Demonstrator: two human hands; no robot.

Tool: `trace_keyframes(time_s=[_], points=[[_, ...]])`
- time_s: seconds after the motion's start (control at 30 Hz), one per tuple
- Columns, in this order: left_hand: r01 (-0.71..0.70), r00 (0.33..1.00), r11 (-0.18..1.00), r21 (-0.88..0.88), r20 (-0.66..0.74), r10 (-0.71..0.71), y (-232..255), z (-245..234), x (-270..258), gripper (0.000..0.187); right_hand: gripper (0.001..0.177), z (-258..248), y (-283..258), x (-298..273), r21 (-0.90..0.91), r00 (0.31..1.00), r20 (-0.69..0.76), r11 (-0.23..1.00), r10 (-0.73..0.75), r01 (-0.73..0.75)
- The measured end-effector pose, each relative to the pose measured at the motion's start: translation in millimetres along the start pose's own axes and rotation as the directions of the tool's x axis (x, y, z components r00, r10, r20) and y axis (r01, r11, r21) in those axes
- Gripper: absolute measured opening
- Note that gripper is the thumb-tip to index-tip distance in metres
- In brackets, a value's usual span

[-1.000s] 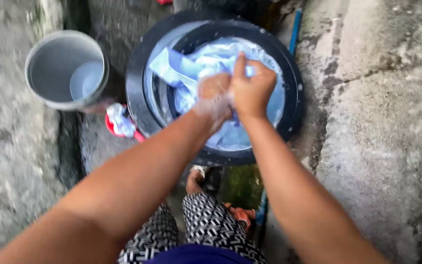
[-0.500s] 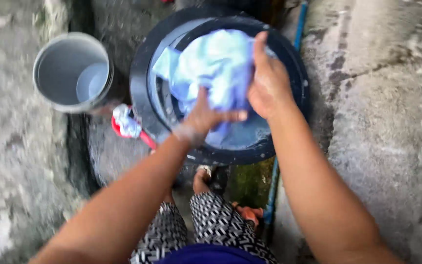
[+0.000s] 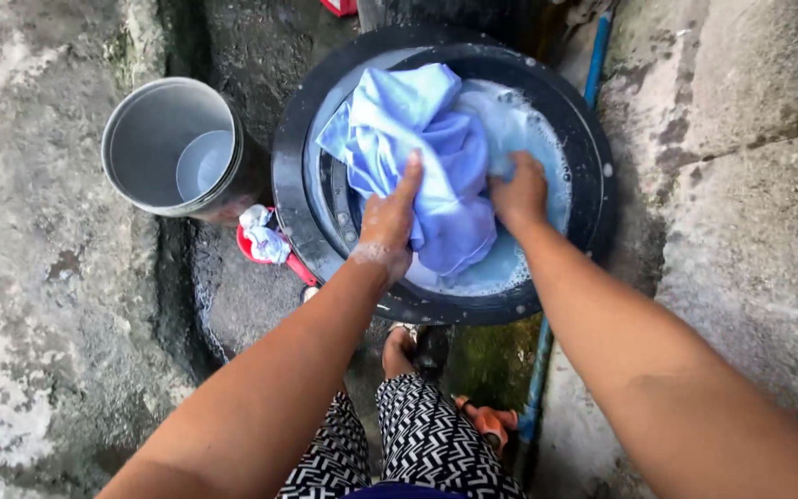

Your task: The person washes a light blue shirt by hand in a basin of soapy water, scrubbing the fabric against itself and using a blue bar of soap. They repeatedly dunk, rub, and wring the shirt to clean it.

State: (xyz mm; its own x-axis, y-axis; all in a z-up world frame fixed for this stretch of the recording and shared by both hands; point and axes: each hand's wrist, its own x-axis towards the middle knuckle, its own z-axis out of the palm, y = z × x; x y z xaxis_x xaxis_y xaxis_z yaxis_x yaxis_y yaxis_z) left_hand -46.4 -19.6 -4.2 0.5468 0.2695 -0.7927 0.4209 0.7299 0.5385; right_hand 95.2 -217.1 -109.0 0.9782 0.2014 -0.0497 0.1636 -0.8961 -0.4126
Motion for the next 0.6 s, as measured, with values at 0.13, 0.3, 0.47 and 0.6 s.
trace_keyframes(time_s=[0.13,0.3,0.47,0.6], points=[[-0.078,0.976,0.987,-0.142,0.193,0.105,21,4,-28,0.058,0.045,-22,-39,-23,0.366,0.882,0.237,0.804,0.407,-0.469],[-0.065,0.983,0.997,0.041,0.177,0.057,25,2,-31,0.062,0.037,-14,0,-17,0.656,0.609,0.748,-0.164,0.263,-0.736],[0.11,0.946,0.975,-0.194,0.32,-0.043,26,-1,-19,0.061,0.045,-25,-12,-43,0.752,0.706,0.656,-0.307,0.267,-0.583],[0.102,0.937,0.994,-0.042,0.34,-0.082,27,0,-14,0.06,0.045,3,-11,-38,0.712,0.74,0.646,-0.498,0.19,-0.494]])
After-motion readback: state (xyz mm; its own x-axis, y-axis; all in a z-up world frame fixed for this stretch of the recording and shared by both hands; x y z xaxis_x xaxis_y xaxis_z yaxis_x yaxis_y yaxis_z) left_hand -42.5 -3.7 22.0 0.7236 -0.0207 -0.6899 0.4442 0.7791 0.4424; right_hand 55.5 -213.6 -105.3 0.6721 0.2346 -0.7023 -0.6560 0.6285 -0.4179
